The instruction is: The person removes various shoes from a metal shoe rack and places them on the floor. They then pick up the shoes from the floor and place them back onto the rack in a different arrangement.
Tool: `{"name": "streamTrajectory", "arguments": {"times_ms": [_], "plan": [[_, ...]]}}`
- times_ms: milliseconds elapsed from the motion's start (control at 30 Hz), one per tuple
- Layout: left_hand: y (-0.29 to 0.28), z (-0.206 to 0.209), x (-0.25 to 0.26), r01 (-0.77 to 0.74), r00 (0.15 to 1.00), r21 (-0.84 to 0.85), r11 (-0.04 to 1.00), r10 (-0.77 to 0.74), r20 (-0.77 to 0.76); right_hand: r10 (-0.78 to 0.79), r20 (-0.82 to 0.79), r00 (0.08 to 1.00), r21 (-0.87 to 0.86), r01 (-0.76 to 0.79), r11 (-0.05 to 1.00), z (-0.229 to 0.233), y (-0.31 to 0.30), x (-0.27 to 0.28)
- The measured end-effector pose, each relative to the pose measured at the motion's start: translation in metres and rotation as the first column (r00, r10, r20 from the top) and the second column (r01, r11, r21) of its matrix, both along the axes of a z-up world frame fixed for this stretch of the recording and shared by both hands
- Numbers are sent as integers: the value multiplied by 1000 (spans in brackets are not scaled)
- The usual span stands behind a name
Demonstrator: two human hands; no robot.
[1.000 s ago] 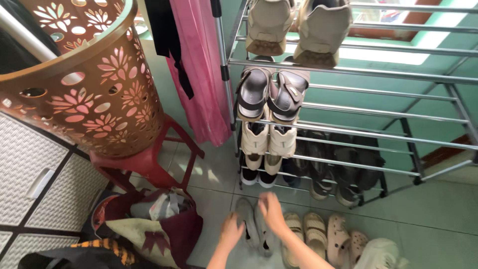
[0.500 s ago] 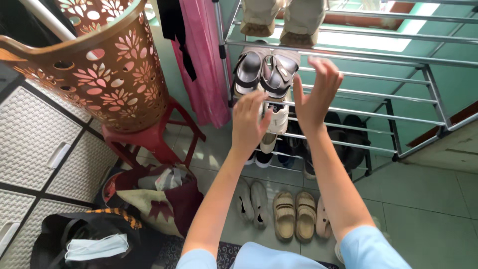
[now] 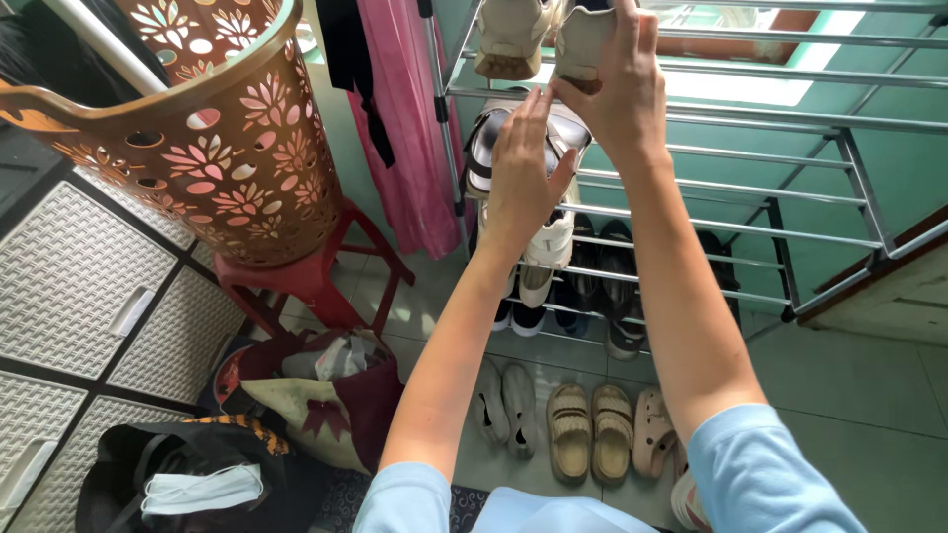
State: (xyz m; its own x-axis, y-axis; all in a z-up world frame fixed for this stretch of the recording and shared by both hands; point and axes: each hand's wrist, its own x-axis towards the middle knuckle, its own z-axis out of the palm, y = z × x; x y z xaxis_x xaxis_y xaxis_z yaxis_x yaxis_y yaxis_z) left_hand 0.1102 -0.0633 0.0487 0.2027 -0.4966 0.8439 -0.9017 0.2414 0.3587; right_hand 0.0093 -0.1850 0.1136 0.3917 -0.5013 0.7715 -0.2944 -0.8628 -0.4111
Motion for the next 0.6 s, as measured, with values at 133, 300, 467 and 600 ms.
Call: {"name": "streamTrajectory", "arguments": {"times_ms": [133,300,467,600], "plan": [[1,-2,-1,50,999,-27,998,-51,-10,40,102,994,-222,-16,975,2,-6,-3],[29,4,-22,132,986,-39,991,-135,-102,86,175,981,-113,-67,991,-11,18,-44],[84,-9,-49,296,914,-88,951,-309,-262,67,195,979,-131,-42,991,-53,91,-99],[132,-55,-72,434,752,-61,899,-398,-526,150,146,978,-230,-114,966,-112,157,-129]]}}
